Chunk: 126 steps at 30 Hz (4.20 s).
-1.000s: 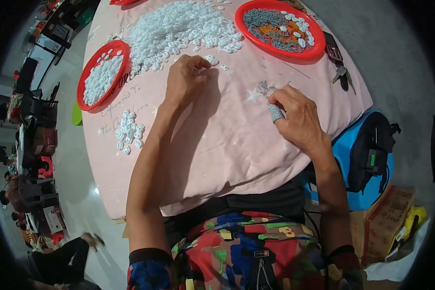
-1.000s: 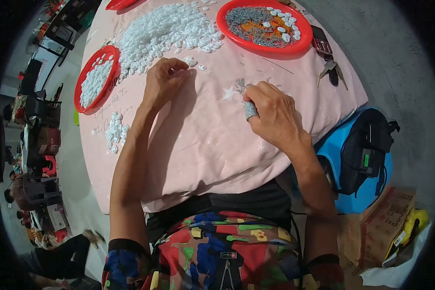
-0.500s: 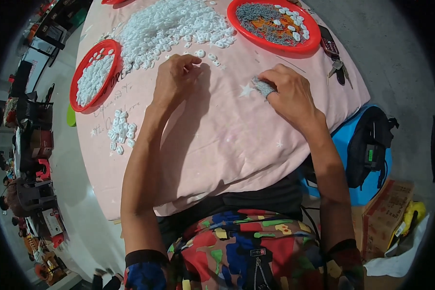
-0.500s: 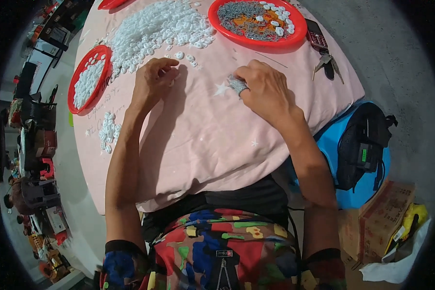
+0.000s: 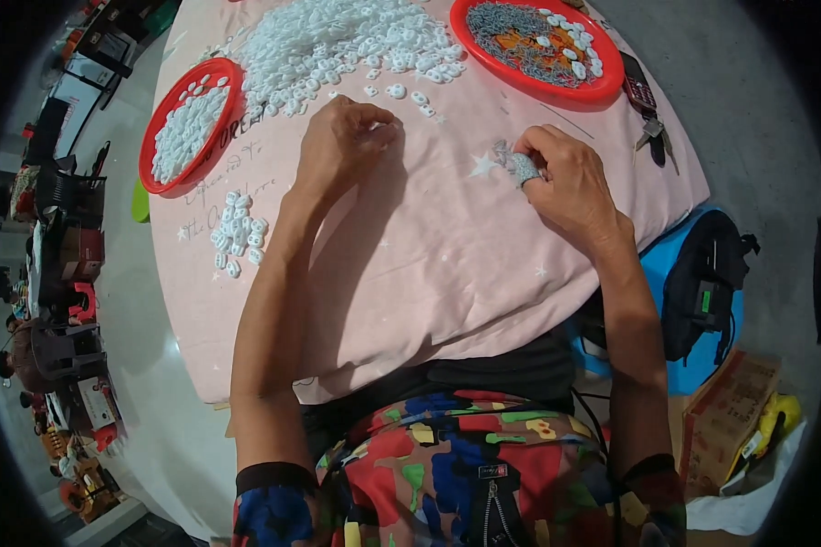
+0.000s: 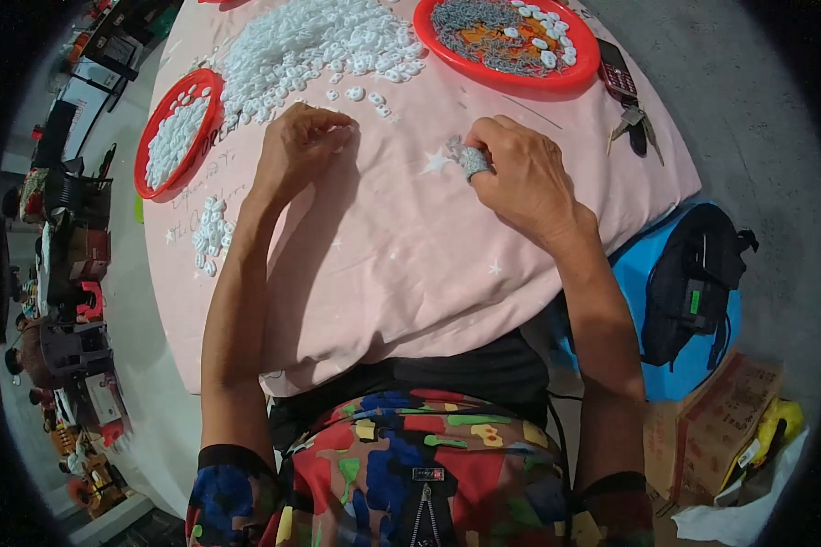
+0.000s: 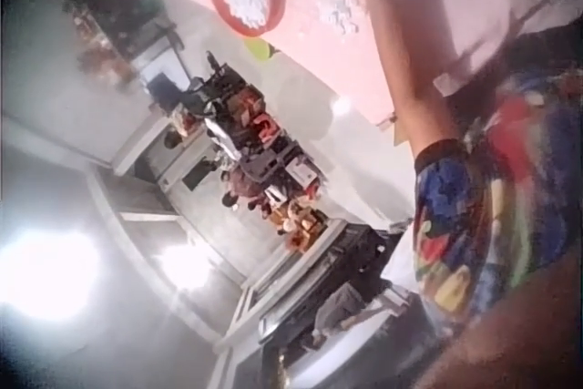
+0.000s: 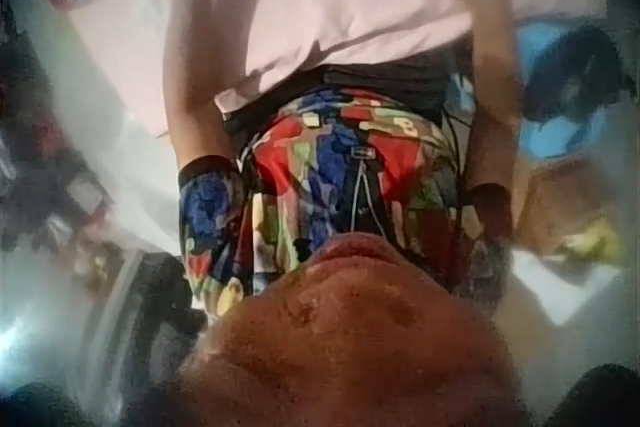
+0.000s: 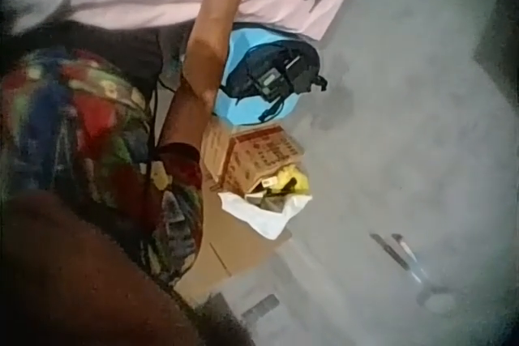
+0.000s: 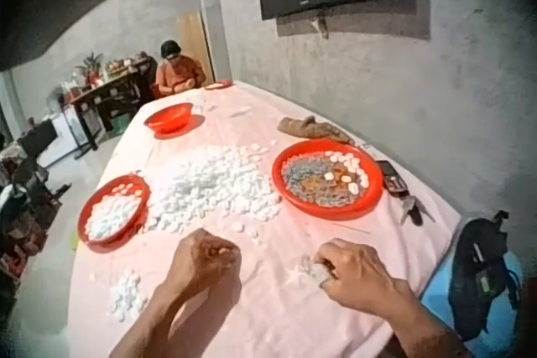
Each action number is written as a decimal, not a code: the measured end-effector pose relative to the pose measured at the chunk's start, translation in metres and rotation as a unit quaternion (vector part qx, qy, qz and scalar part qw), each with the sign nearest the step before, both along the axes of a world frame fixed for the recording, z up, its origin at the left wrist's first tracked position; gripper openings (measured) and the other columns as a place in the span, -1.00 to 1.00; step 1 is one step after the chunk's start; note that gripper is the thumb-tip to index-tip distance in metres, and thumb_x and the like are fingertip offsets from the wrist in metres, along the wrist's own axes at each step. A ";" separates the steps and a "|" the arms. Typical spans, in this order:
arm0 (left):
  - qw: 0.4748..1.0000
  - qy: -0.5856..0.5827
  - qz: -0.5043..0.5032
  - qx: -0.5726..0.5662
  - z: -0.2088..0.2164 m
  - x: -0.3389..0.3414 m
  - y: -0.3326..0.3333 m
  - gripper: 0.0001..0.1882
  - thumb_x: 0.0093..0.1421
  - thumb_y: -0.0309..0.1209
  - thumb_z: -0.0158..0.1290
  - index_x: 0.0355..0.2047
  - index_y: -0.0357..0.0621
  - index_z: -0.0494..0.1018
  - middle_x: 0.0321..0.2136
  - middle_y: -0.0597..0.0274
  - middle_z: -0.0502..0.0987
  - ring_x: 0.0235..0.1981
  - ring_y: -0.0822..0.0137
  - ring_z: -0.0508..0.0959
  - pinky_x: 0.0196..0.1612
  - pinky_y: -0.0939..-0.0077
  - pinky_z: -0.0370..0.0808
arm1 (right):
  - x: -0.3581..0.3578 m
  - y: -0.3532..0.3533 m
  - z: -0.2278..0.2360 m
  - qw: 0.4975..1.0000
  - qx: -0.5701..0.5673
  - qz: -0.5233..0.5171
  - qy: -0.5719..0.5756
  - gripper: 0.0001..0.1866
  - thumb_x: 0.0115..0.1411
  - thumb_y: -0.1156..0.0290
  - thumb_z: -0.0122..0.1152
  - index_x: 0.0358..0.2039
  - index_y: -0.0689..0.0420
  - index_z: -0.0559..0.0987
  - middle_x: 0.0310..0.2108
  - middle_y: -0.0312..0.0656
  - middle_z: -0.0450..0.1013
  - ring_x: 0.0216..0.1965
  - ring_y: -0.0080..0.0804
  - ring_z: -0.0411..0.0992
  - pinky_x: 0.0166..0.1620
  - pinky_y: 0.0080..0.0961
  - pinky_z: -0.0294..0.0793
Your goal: The person assembles plastic cord locks by inserting small metal springs and plastic pieces into toggle housings and pressing the components together by hand.
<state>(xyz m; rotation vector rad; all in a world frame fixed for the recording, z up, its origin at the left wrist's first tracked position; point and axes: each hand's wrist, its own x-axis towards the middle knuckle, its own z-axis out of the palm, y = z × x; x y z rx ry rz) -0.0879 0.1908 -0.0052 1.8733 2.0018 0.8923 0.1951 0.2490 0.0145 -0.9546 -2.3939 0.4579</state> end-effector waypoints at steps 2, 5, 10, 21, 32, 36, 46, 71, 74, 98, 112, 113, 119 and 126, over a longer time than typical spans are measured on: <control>1.000 -0.027 0.007 0.005 0.001 0.003 0.002 -0.79 0.04 -0.41 0.18 -0.30 -0.17 0.62 -0.40 0.11 0.51 -0.41 0.27 0.52 -0.30 0.41 0.46 | 0.003 0.002 0.000 1.000 -0.017 -0.008 0.018 -0.84 -0.02 0.62 0.11 -0.36 0.26 0.45 -0.50 -0.05 0.43 -0.50 -0.14 0.39 -0.37 -0.30 0.37; 0.999 -0.032 0.001 0.007 0.003 0.008 0.004 -0.82 0.02 -0.41 0.16 -0.35 -0.19 0.61 -0.40 0.12 0.49 -0.42 0.26 0.51 -0.30 0.40 0.46 | 0.014 0.004 0.003 0.999 -0.045 0.000 0.013 -0.85 0.00 0.64 0.08 -0.35 0.27 0.44 -0.56 -0.09 0.39 -0.55 -0.28 0.33 -0.40 -0.40 0.33; 0.993 -0.107 -0.005 0.050 -0.004 0.012 0.002 -0.83 0.02 -0.43 0.11 -0.37 -0.21 0.58 -0.49 0.12 0.53 -0.42 0.26 0.54 -0.32 0.39 0.46 | 0.015 0.000 0.005 0.996 -0.090 0.000 0.028 -0.85 0.00 0.65 0.05 -0.34 0.27 0.43 -0.56 -0.10 0.36 -0.54 -0.39 0.28 -0.40 -0.47 0.30; 0.987 -0.118 0.013 0.112 -0.003 0.026 0.004 -0.85 0.07 -0.53 0.10 -0.31 -0.27 0.54 -0.44 0.11 0.61 -0.47 0.36 0.59 -0.34 0.53 0.50 | 0.016 -0.003 0.003 0.999 -0.048 -0.003 0.013 -0.86 -0.01 0.61 0.09 -0.37 0.28 0.45 -0.57 -0.10 0.39 -0.54 -0.41 0.33 -0.41 -0.47 0.33; 0.925 -0.380 -0.007 0.007 0.004 0.041 -0.040 -0.79 0.24 -0.39 0.10 -0.16 -0.22 0.55 -0.44 0.39 0.52 -0.48 0.62 0.41 -0.40 0.71 0.35 | 0.025 0.000 -0.005 0.999 0.002 0.007 -0.032 -0.82 -0.04 0.60 0.11 -0.35 0.23 0.49 -0.43 -0.05 0.49 -0.42 -0.15 0.48 -0.31 -0.33 0.42; 0.872 -0.485 0.010 -0.058 0.011 0.047 -0.070 -0.79 0.22 -0.42 0.09 -0.16 -0.22 0.53 -0.46 0.35 0.54 -0.51 0.60 0.42 -0.43 0.71 0.35 | 0.019 -0.006 0.000 0.998 0.034 0.018 -0.042 -0.81 -0.05 0.60 0.10 -0.35 0.21 0.51 -0.37 -0.05 0.49 -0.36 -0.04 0.47 -0.25 -0.27 0.43; 0.764 -0.637 0.016 -0.102 0.010 0.054 -0.102 -0.80 0.19 -0.45 0.13 -0.16 -0.16 0.48 -0.36 0.21 0.62 -0.50 0.61 0.50 -0.50 0.84 0.30 | 0.011 -0.030 0.003 0.994 0.062 0.051 -0.068 -0.80 -0.07 0.64 0.06 -0.37 0.22 0.50 -0.40 -0.06 0.45 -0.30 -0.03 0.45 -0.23 -0.26 0.42; 0.698 -0.710 0.031 -0.092 0.005 0.087 -0.113 -0.84 0.20 -0.44 0.14 -0.21 -0.18 0.51 -0.39 0.28 0.57 -0.44 0.59 0.47 -0.41 0.79 0.35 | -0.010 -0.061 -0.007 0.882 -0.402 0.035 0.243 -0.82 0.16 0.66 0.07 -0.23 0.19 0.53 -0.35 -0.36 0.48 -0.42 -0.75 0.35 -0.39 -0.80 0.34; 0.691 -0.716 0.046 -0.082 0.008 0.089 -0.116 -0.82 0.21 -0.43 0.13 -0.19 -0.18 0.52 -0.41 0.32 0.56 -0.46 0.60 0.44 -0.42 0.76 0.32 | -0.008 -0.062 -0.010 0.899 -0.370 0.066 0.225 -0.81 0.15 0.68 0.05 -0.23 0.22 0.52 -0.36 -0.37 0.45 -0.38 -0.75 0.35 -0.35 -0.79 0.34; 0.649 -0.749 0.048 -0.120 0.003 0.086 -0.125 -0.85 0.24 -0.43 0.09 -0.20 -0.18 0.45 -0.36 0.15 0.60 -0.51 0.54 0.51 -0.54 0.77 0.34 | 0.015 -0.027 -0.016 0.964 -0.229 -0.025 0.135 -0.79 0.12 0.69 0.08 -0.23 0.26 0.57 -0.45 -0.38 0.46 -0.45 -0.73 0.35 -0.36 -0.76 0.36; 0.639 -0.761 0.028 -0.109 -0.004 0.081 -0.125 -0.88 0.27 -0.45 0.06 -0.23 -0.21 0.45 -0.39 0.16 0.58 -0.51 0.53 0.51 -0.52 0.73 0.36 | 0.007 -0.021 -0.003 0.995 0.058 0.043 -0.072 -0.72 -0.04 0.61 0.15 -0.26 0.16 0.64 -0.36 -0.15 0.50 -0.37 -0.25 0.50 -0.26 -0.45 0.46; 0.640 -0.760 0.028 -0.109 -0.004 0.081 -0.125 -0.88 0.27 -0.45 0.06 -0.23 -0.22 0.45 -0.39 0.17 0.58 -0.51 0.53 0.50 -0.51 0.73 0.36 | 0.007 -0.020 -0.004 0.996 0.067 0.028 -0.054 -0.73 -0.03 0.60 0.16 -0.27 0.16 0.64 -0.37 -0.15 0.50 -0.38 -0.24 0.49 -0.27 -0.42 0.46; 0.638 -0.762 0.023 -0.108 -0.003 0.082 -0.125 -0.88 0.26 -0.45 0.06 -0.23 -0.23 0.45 -0.40 0.17 0.58 -0.51 0.53 0.49 -0.51 0.73 0.36 | -0.002 -0.008 -0.004 0.996 0.075 0.041 -0.032 -0.77 -0.01 0.56 0.17 -0.30 0.15 0.64 -0.41 -0.12 0.47 -0.38 -0.15 0.46 -0.25 -0.33 0.43; 0.639 -0.762 0.019 -0.104 -0.002 0.083 -0.126 -0.88 0.26 -0.48 0.05 -0.22 -0.24 0.45 -0.40 0.15 0.58 -0.52 0.53 0.49 -0.51 0.73 0.37 | -0.013 -0.005 -0.008 0.981 0.145 0.072 -0.108 -0.83 0.03 0.58 0.08 -0.32 0.17 0.52 -0.42 -0.09 0.45 -0.32 -0.03 0.45 -0.23 -0.21 0.40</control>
